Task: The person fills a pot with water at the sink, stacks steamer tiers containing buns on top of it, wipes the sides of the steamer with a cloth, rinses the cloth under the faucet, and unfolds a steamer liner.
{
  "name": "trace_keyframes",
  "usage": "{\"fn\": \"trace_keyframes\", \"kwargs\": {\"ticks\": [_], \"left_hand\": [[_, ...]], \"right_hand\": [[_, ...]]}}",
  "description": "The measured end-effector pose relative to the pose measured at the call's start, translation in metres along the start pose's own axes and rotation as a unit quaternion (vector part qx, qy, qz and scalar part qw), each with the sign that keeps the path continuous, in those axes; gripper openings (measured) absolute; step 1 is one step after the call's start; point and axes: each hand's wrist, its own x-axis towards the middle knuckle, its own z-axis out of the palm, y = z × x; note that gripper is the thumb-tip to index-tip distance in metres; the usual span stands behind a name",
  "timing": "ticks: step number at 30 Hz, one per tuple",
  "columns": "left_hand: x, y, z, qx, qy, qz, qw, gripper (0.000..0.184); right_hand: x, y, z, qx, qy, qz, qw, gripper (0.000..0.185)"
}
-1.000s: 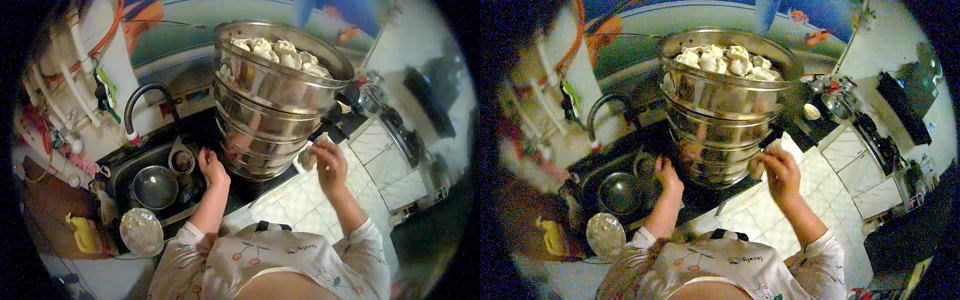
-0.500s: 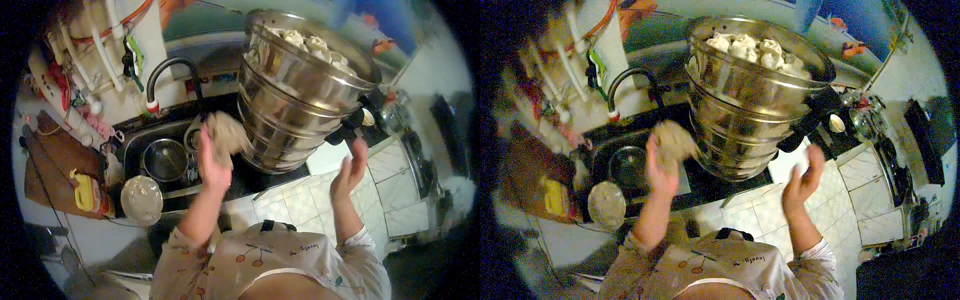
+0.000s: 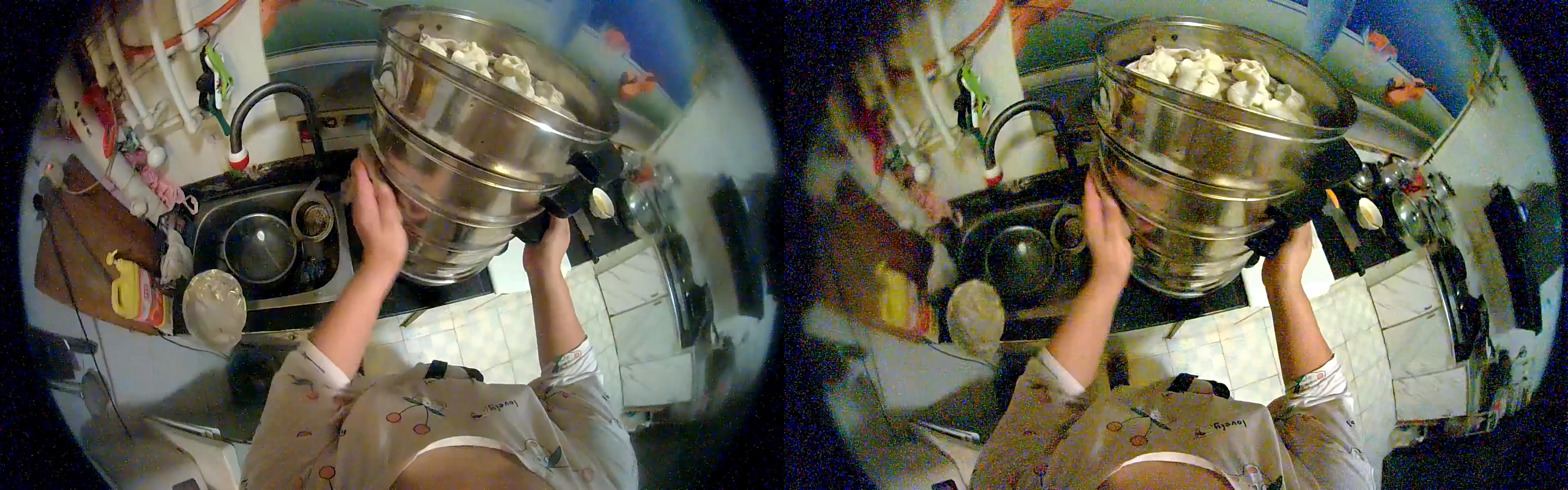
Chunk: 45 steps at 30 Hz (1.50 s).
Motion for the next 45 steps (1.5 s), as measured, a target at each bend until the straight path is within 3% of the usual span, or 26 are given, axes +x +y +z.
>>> {"fn": "trace_keyframes", "kwargs": {"ticks": [1, 3, 6, 7, 8, 9, 10, 13, 14, 17, 18, 21, 22, 23, 25, 27, 28, 30, 32, 33, 35, 36, 38, 45], "left_hand": [[-0.015, -0.004, 0.008, 0.044, 0.017, 0.055, 0.997, 0.049], [-0.052, 0.016, 0.02, 0.09, -0.004, 0.034, 0.995, 0.054], [-0.098, 0.022, 0.052, 0.175, 0.008, 0.161, 0.971, 0.049], [-0.122, 0.0, 0.069, 0.148, -0.064, 0.161, 0.974, 0.042], [-0.132, -0.001, 0.084, 0.023, -0.153, 0.192, 0.969, 0.035], [-0.149, 0.0, 0.091, 0.201, -0.252, 0.253, 0.912, 0.034], [-0.153, -0.019, 0.109, 0.108, -0.287, 0.131, 0.943, 0.033], [-0.152, -0.042, 0.121, 0.072, -0.249, 0.224, 0.94, 0.034], [-0.136, -0.022, 0.11, 0.098, -0.204, 0.306, 0.925, 0.033], [-0.125, -0.02, 0.091, 0.05, -0.263, 0.293, 0.918, 0.031], [-0.12, -0.016, 0.085, -0.012, -0.305, 0.217, 0.927, 0.031], [-0.122, -0.009, 0.087, 0.02, -0.335, 0.08, 0.939, 0.031], [-0.126, -0.016, 0.091, 0.09, -0.273, 0.218, 0.933, 0.033], [-0.127, -0.02, 0.095, 0.093, -0.304, 0.177, 0.931, 0.035], [-0.124, -0.026, 0.095, 0.167, -0.325, 0.224, 0.904, 0.037], [-0.124, -0.028, 0.09, 0.118, -0.295, 0.215, 0.923, 0.033], [-0.123, -0.029, 0.085, 0.093, -0.281, 0.212, 0.931, 0.032], [-0.123, -0.037, 0.064, 0.109, -0.061, 0.267, 0.956, 0.024], [-0.111, -0.04, 0.043, 0.163, 0.148, 0.219, 0.95, 0.028], [-0.088, -0.03, 0.029, 0.206, 0.174, 0.143, 0.952, 0.037], [-0.048, -0.044, 0.014, 0.004, 0.156, -0.096, 0.983, 0.046], [-0.039, -0.094, 0.008, -0.172, 0.112, -0.119, 0.971, 0.049], [-0.042, -0.086, 0.014, -0.134, 0.106, -0.088, 0.981, 0.051], [-0.089, -0.033, 0.045, 0.071, 0.119, 0.022, 0.99, 0.061]], "right_hand": [[-0.001, -0.001, 0.003, -0.002, 0.001, -0.005, 1.0, 0.031], [-0.003, 0.0, 0.001, -0.007, -0.023, -0.015, 1.0, 0.031], [-0.006, -0.003, 0.0, -0.026, -0.049, -0.023, 0.998, 0.031], [-0.006, -0.005, -0.001, -0.034, -0.055, -0.022, 0.998, 0.03], [-0.006, -0.006, -0.002, -0.043, -0.061, -0.021, 0.997, 0.03], [-0.007, -0.006, -0.005, -0.07, -0.069, -0.025, 0.995, 0.029], [-0.006, -0.006, -0.009, -0.097, -0.077, -0.03, 0.992, 0.028], [0.0, -0.014, -0.012, -0.144, -0.127, -0.036, 0.981, 0.031], [0.006, -0.002, -0.025, -0.13, -0.122, -0.035, 0.983, 0.031], [0.002, 0.002, -0.033, -0.108, -0.109, -0.027, 0.988, 0.035], [0.0, 0.003, -0.034, -0.099, -0.11, -0.034, 0.988, 0.037], [-0.013, 0.011, -0.031, -0.051, -0.109, 0.006, 0.993, 0.051], [-0.024, 0.015, -0.022, -0.013, -0.078, 0.049, 0.996, 0.057], [-0.029, 0.018, -0.014, 0.027, -0.049, 0.088, 0.995, 0.064], [-0.029, 0.022, -0.018, 0.089, -0.103, 0.087, 0.987, 0.055], [-0.033, 0.028, -0.021, 0.124, -0.143, 0.075, 0.979, 0.055], [-0.036, 0.028, -0.02, 0.123, -0.106, 0.066, 0.985, 0.053], [-0.037, 0.031, -0.022, 0.083, -0.125, 0.007, 0.989, 0.052], [-0.033, 0.03, -0.022, 0.061, -0.132, -0.036, 0.989, 0.052], [-0.029, 0.025, -0.018, 0.064, -0.108, -0.026, 0.992, 0.051], [-0.015, 0.016, -0.009, 0.062, -0.059, -0.006, 0.996, 0.048], [0.001, 0.016, -0.013, 0.087, -0.065, 0.015, 0.994, 0.046], [0.032, 0.015, -0.022, 0.141, -0.08, 0.055, 0.985, 0.04], [0.029, 0.022, -0.039, 0.054, -0.042, 0.088, 0.994, 0.03]]}}
